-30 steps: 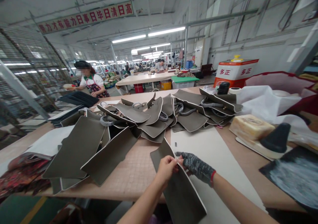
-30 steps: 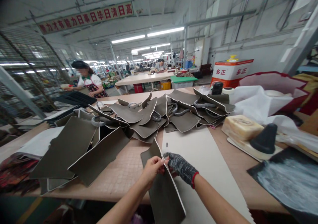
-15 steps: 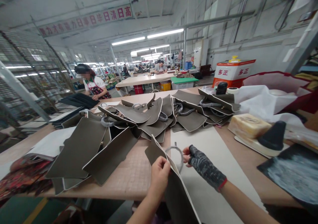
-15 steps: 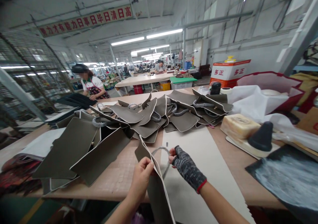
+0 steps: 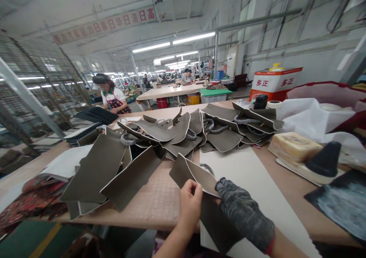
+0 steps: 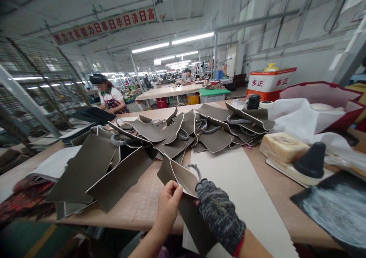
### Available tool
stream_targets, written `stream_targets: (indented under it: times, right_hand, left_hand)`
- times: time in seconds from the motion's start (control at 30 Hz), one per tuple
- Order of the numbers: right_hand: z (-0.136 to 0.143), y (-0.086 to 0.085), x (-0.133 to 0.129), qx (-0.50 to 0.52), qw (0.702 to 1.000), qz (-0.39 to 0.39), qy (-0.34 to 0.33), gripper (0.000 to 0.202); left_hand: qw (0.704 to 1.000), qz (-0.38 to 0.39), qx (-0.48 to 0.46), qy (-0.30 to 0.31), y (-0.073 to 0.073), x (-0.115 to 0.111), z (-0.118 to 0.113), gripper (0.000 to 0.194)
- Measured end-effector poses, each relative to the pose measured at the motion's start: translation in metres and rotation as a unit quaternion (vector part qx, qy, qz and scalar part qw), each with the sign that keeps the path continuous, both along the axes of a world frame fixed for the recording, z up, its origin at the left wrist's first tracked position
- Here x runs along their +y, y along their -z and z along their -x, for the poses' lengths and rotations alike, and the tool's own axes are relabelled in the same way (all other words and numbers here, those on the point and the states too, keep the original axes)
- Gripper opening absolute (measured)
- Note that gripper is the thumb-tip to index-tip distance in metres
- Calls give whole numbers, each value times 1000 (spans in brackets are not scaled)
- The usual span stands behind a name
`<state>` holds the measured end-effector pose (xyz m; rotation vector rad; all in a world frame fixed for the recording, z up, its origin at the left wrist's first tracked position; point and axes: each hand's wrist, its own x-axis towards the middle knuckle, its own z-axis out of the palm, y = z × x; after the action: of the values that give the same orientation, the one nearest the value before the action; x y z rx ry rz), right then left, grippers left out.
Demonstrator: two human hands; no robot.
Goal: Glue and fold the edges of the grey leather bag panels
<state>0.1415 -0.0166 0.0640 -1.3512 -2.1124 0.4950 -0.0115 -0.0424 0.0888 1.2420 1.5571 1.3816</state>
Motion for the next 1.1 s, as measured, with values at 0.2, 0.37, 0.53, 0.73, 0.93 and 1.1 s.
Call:
stream_targets:
  times: [0.2,0.37,0.53,0.73,0.93,1.1]
  right_hand:
    - [-25,-10,16,-47,998,-50,-13,22]
    - [-45,-45,23,-94,988,-38,-120,23]
    - [-59,-49,33,-94,980,-64,-162,24]
    - [-60,-54,38,-103,978,-95,-156,26]
    - [-56,-55,36,-160,963,-191,-102,27]
    - [-51,-63,32,-189,950,-218,-119,27]
  left_hand:
    - [959,-161,223,65,-24,-8,21,18]
    - [879,-211,414,108,-47,7,82,37]
    - [905,-108,346,225,-45,15,111,26]
    - [929,-45,283,236,-45,6,100,20]
    - [926,3,289,243,-55,1,90,18]
    - [887,54,367,275,-62,-1,83,24]
